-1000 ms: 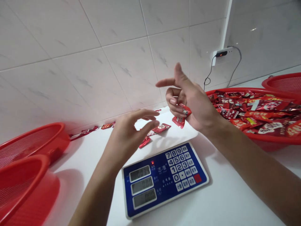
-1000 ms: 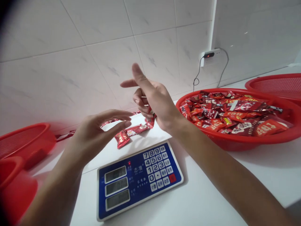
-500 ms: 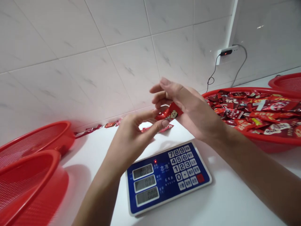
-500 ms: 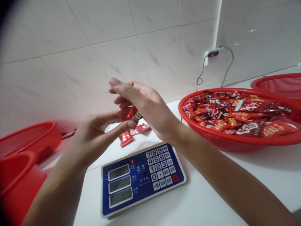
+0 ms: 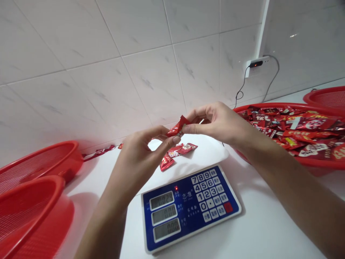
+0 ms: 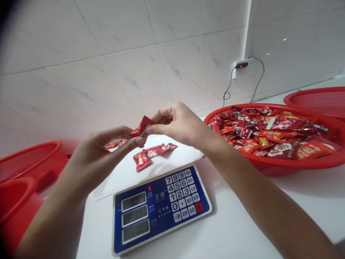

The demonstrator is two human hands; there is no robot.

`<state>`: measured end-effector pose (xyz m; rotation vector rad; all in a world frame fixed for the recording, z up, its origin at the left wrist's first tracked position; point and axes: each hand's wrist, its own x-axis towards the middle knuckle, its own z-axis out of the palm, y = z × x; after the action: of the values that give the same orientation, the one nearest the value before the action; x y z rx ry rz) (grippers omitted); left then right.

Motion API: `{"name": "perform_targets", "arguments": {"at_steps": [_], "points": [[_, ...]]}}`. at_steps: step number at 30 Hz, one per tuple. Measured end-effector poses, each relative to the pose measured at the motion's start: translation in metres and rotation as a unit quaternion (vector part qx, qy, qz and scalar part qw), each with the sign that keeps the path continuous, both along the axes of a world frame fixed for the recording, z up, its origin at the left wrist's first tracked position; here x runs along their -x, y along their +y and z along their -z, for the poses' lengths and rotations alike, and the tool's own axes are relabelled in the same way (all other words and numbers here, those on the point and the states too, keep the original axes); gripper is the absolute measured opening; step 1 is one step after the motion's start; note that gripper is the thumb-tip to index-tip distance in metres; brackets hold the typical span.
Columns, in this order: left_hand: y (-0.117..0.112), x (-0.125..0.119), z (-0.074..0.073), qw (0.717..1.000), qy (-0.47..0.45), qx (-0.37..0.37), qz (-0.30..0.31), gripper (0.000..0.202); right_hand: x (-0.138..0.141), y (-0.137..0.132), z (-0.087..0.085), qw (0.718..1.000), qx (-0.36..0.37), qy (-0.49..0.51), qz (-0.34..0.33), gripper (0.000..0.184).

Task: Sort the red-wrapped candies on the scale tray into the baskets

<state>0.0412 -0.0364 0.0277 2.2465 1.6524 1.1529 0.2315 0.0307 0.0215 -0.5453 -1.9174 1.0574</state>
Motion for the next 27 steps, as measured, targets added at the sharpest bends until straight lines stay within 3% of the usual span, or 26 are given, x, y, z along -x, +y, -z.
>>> {"name": "perform_targets", "arguments": {"at_steps": [4,8,14,18,20,24,27], "points": [[0.001,0.003,-0.001,0.999,0.024,-0.018,0.020,0.015,0.003,0.002,0.002,1.000,0.003,-0.023,0.002,0.021],[0.008,0.004,0.002,0.993,0.113,-0.031,-0.016,0.012,0.005,0.011,0.008,0.994,0.017,-0.106,0.013,0.021],[0.022,0.010,0.019,0.960,0.272,0.057,-0.017,0.018,-0.001,0.024,0.013,0.969,-0.004,-0.204,0.139,0.032],[0.029,0.017,0.027,0.960,0.262,0.093,-0.018,0.021,-0.003,0.022,0.013,0.970,-0.014,-0.199,0.137,0.029],[0.031,0.022,0.027,0.966,0.246,0.072,-0.036,0.021,-0.001,0.019,0.013,0.971,-0.028,-0.186,0.147,0.027],[0.027,0.029,0.014,0.973,0.214,-0.011,-0.091,0.017,0.001,0.014,0.008,0.966,-0.077,-0.163,0.187,0.027],[0.013,0.029,-0.001,0.980,0.161,-0.026,-0.110,0.016,-0.014,0.016,0.000,0.948,-0.090,-0.161,0.261,0.028]]}}
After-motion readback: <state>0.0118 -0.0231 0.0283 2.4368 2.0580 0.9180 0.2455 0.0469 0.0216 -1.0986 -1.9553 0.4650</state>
